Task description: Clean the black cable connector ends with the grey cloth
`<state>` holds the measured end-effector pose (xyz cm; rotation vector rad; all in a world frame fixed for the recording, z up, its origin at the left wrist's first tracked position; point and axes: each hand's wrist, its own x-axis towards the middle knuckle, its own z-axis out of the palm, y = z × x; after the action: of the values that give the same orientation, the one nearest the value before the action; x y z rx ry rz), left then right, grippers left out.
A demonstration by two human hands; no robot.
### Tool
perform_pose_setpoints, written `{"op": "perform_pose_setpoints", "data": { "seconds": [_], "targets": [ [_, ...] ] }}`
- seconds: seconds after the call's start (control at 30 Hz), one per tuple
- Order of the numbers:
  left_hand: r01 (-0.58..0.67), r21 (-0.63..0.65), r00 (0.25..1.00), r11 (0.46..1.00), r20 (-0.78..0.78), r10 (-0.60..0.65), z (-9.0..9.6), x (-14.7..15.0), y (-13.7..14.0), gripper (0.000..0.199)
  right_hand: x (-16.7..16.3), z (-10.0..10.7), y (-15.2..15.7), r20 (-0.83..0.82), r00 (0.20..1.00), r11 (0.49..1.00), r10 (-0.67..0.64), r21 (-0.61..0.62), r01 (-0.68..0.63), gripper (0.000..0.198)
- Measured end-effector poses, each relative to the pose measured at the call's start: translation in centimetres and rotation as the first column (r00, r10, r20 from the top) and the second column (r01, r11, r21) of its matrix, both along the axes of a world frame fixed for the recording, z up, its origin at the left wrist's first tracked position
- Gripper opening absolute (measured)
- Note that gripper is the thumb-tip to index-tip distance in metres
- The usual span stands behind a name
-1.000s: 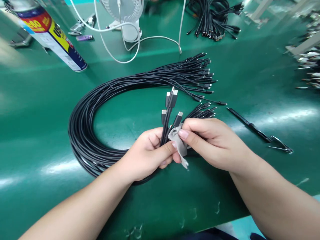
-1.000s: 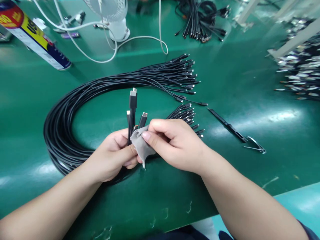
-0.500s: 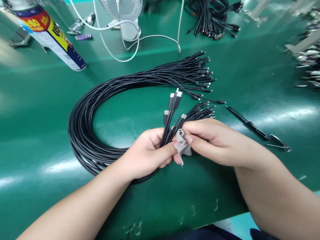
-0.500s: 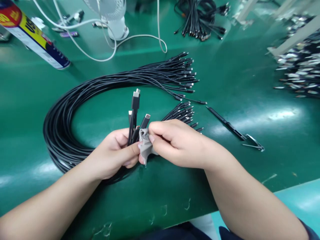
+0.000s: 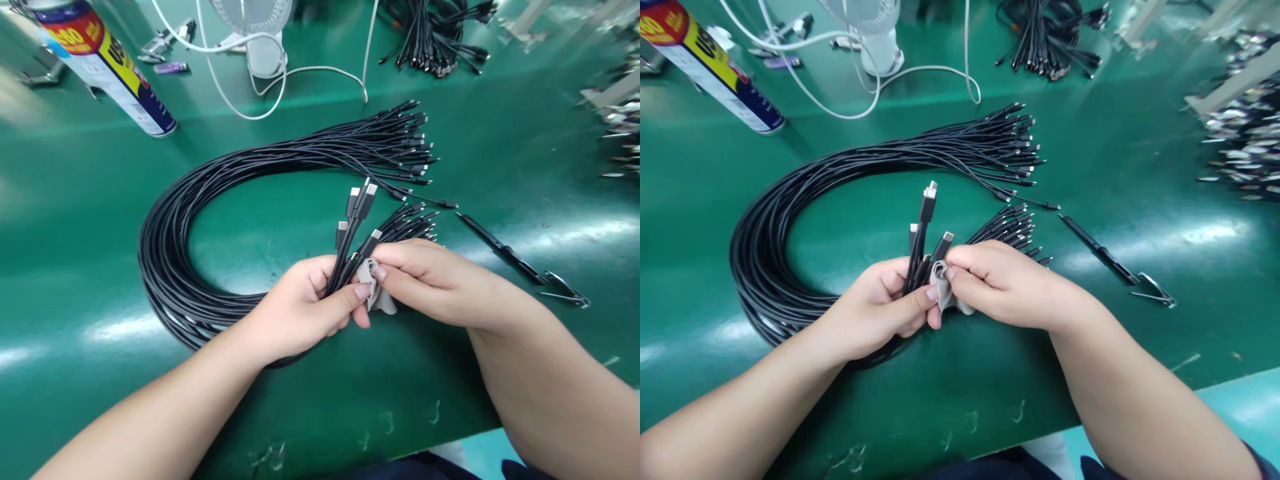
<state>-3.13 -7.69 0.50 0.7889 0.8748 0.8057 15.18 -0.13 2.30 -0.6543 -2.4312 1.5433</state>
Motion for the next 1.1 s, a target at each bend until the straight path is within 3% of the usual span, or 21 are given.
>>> {"op": "perform_pose_setpoints", "data": {
  "seconds": [0.17, 0.33, 0.43, 0.7, 0.9, 1.0, 1.1],
  "targets": [
    [-0.004, 0.033, 0.998, 0.999, 0.060, 0.002, -0.18, -0.14, 0.05, 0.015, 0.05, 0.79, -0.25, 0.019, 1.000, 0.994, -0.018, 0.109, 0.016, 0.023],
    [0.020, -0.001, 0.999, 1.000, 0.025, -0.020, 0.10, -0.03, 0.14, 0.012, -0.10, 0.43, -0.11, -0.050, 0.998, 1.000, 0.023, 0.013, -0.022, 0.024],
    [0.006, -0.022, 1.000, 1.000, 0.004, -0.006, 0.17, 0.00, 0.11, 0.012, -0.16, 0.26, 0.01, -0.020, 1.000, 1.000, 0.006, 0.018, -0.006, 0.025],
    [0.015, 0.001, 0.996, 1.000, 0.090, -0.015, -0.14, -0.03, 0.18, 0.012, 0.19, 0.64, 0.19, -0.059, 0.994, 0.995, 0.088, -0.038, -0.090, 0.024],
    [-0.001, -0.035, 0.995, 0.999, 0.099, 0.004, -0.01, -0.02, 0.19, 0.019, 0.04, 0.45, 0.13, -0.083, 0.996, 0.995, 0.041, 0.091, -0.033, 0.023],
    [-0.008, -0.027, 0.996, 1.000, 0.092, 0.010, 0.00, -0.07, 0.16, 0.024, 0.32, 0.60, 0.31, -0.084, 0.996, 0.997, 0.040, 0.071, -0.034, 0.024],
    [-0.026, -0.042, 0.996, 0.999, 0.089, 0.029, -0.06, -0.08, 0.14, 0.026, 0.84, 0.46, 0.49, -0.134, 0.989, 0.998, -0.061, 0.001, 0.061, 0.027]
  ]
}}
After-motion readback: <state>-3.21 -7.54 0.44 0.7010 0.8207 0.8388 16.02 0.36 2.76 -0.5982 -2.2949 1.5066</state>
